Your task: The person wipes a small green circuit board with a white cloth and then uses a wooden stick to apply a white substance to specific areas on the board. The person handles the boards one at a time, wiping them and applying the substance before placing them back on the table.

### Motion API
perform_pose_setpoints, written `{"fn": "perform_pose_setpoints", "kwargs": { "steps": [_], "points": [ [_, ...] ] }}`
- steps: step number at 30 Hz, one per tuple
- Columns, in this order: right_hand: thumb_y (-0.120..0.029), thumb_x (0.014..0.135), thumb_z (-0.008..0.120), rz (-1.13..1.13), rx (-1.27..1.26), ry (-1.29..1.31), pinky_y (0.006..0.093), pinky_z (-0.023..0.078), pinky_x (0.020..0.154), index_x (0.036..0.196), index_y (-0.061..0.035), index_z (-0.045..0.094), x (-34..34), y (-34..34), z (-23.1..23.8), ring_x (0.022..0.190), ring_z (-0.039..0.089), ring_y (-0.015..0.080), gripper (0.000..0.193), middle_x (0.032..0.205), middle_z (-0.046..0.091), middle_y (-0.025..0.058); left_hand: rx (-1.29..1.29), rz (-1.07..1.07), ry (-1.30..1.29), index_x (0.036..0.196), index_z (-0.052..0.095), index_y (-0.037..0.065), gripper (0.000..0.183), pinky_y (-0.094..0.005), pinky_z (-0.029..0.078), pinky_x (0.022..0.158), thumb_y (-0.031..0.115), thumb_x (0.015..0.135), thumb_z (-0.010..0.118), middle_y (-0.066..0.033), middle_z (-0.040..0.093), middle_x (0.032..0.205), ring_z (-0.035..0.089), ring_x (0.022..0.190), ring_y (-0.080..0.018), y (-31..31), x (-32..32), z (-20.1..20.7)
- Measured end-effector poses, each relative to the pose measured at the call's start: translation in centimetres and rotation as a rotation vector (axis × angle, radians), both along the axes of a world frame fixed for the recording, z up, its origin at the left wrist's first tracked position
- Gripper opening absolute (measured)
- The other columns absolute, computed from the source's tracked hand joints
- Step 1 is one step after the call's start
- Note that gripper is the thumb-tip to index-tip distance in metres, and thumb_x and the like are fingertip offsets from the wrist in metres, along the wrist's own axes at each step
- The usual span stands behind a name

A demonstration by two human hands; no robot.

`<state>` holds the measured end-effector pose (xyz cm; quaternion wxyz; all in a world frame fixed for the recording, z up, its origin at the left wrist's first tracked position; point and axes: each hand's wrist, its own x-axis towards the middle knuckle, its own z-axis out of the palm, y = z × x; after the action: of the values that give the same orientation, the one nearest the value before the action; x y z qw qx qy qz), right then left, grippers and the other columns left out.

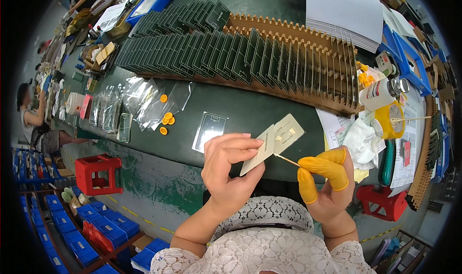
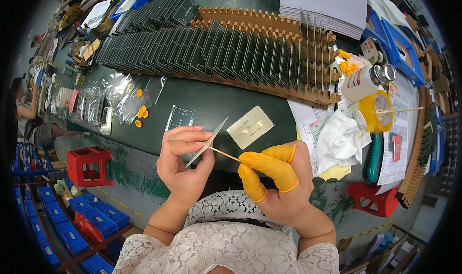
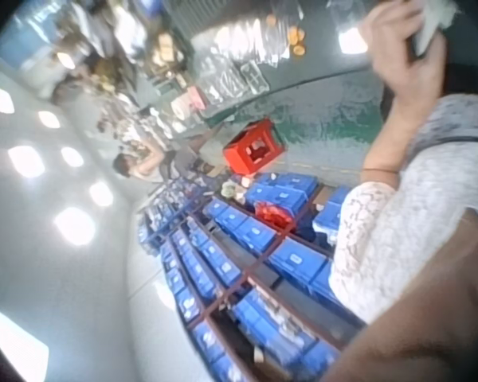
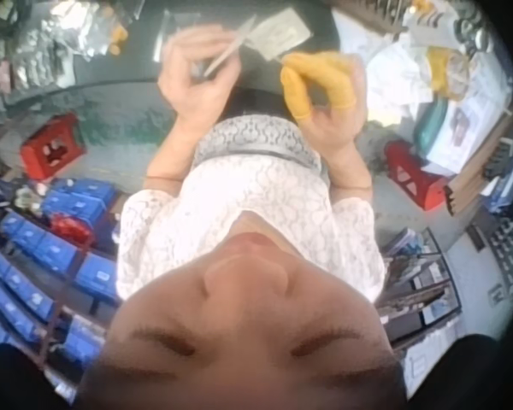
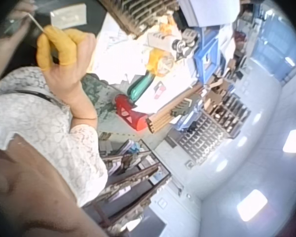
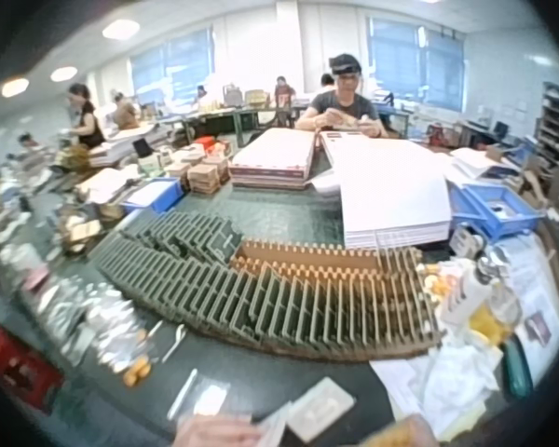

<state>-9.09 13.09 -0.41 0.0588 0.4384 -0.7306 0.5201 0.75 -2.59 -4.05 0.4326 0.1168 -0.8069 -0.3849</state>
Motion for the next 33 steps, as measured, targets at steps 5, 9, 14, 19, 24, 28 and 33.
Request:
{"fn": "perform_pose_setpoints", "kwargs": {
  "steps": [5,9,14,19,24,28,33],
  "points": [
    [-0.001,0.073,0.080,0.003,0.018,0.028,0.0293,0.042,0.060,0.100,-0.0044,0.070,-0.1,-0.1,0.1,0.073,0.053,0.0213,0.029,0.085,0.062,0.0071,0.001,0.002,0.000,0.088,0.056,0.006,0.033,-0.0356,0.051,0.087,-0.016,0.068,0.070,-0.0089,0.071,0.096,0.065,0.096,-0.0268,0.0,0.1,0.0],
    [-0.001,0.073,0.080,-0.014,0.025,0.039,0.0297,0.042,0.060,0.100,-0.0044,0.070,-0.1,-0.2,0.0,0.073,0.053,0.0219,0.029,0.085,0.061,0.0070,0.002,0.002,0.004,0.088,0.057,0.006,0.033,-0.0354,0.051,0.087,-0.016,0.068,0.070,-0.0087,0.071,0.096,0.065,0.096,-0.0267,0.0,0.0,0.0],
    [-0.001,0.073,0.080,-0.021,0.034,0.071,0.0295,0.042,0.060,0.100,-0.0047,0.070,0.0,-0.1,0.2,0.073,0.054,0.0219,0.029,0.084,0.061,0.0070,0.002,0.007,0.003,0.088,0.056,0.006,0.033,-0.0349,0.051,0.087,-0.016,0.068,0.071,-0.0080,0.071,0.095,0.065,0.095,-0.0264,0.0,0.0,0.1],
    [0.000,0.073,0.080,-0.091,0.006,0.065,0.0293,0.042,0.060,0.100,-0.0047,0.070,-0.7,0.0,-0.5,0.072,0.054,0.0224,0.029,0.084,0.060,0.0078,0.039,0.023,0.006,0.091,0.054,0.005,0.032,-0.0348,0.050,0.088,-0.016,0.072,0.070,-0.0113,0.068,0.097,0.065,0.095,-0.0260,-0.1,0.2,0.2],
    [0.001,0.074,0.077,-0.147,0.180,0.106,0.0346,0.039,0.066,0.095,-0.0044,0.067,-2.2,0.7,-2.5,0.072,0.052,0.0240,0.024,0.083,0.058,0.0069,0.524,0.120,-0.018,0.100,0.062,-0.001,0.028,-0.0270,0.049,0.085,-0.010,0.075,0.073,-0.0085,0.066,0.099,0.062,0.091,-0.0143,-0.7,0.7,0.8],
    [-0.002,0.074,0.076,-0.093,0.324,0.167,0.0373,0.038,0.066,0.092,-0.0040,0.066,-3.0,1.0,-4.8,0.073,0.051,0.0261,0.021,0.081,0.055,0.0077,0.720,0.056,-0.041,0.094,0.062,-0.001,0.022,-0.0275,0.048,0.088,-0.010,0.077,0.072,-0.0088,0.067,0.099,0.063,0.094,-0.0148,-1.6,0.8,1.4],
    [-0.005,0.075,0.076,-0.069,0.375,0.256,0.0393,0.037,0.065,0.089,-0.0031,0.065,-3.4,0.5,-5.8,0.072,0.050,0.0276,0.018,0.080,0.052,0.0087,0.595,-0.040,0.013,0.089,0.064,0.001,0.020,-0.0330,0.048,0.093,-0.012,0.075,0.070,-0.0098,0.071,0.096,0.065,0.098,-0.0198,-2.0,0.6,1.1]
  ]
}}
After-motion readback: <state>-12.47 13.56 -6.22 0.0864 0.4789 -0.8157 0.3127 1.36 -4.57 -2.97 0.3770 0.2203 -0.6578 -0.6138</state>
